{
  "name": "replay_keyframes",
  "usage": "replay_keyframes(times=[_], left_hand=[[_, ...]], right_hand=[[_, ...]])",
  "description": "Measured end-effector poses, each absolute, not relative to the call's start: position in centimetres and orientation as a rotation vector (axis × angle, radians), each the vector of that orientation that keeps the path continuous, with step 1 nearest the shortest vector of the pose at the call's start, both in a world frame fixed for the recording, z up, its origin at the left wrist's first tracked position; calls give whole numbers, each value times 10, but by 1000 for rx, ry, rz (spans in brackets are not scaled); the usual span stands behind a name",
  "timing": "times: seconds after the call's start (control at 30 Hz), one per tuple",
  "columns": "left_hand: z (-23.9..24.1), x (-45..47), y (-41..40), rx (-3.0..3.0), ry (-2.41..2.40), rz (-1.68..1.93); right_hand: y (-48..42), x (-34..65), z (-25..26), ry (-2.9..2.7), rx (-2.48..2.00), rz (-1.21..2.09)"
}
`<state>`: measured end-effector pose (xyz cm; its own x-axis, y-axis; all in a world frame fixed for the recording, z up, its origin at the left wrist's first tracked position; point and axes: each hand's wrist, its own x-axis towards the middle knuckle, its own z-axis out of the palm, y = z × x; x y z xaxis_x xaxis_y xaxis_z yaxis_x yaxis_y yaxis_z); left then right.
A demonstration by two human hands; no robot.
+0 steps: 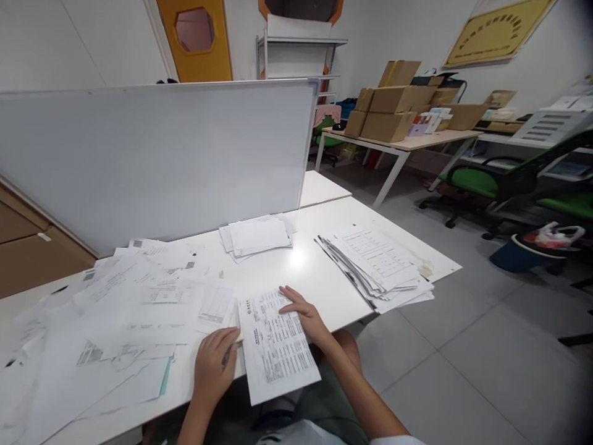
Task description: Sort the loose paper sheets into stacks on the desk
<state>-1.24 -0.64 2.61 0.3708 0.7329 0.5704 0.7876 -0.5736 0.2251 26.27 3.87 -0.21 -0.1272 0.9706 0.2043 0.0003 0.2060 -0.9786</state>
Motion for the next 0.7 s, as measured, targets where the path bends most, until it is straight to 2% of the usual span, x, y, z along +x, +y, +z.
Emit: replay_keyframes(times=[0.7], left_hand=[[29, -10, -10, -2572, -1464, -934]], right_hand=[[34, 266, 2, -1473, -1032, 1092]])
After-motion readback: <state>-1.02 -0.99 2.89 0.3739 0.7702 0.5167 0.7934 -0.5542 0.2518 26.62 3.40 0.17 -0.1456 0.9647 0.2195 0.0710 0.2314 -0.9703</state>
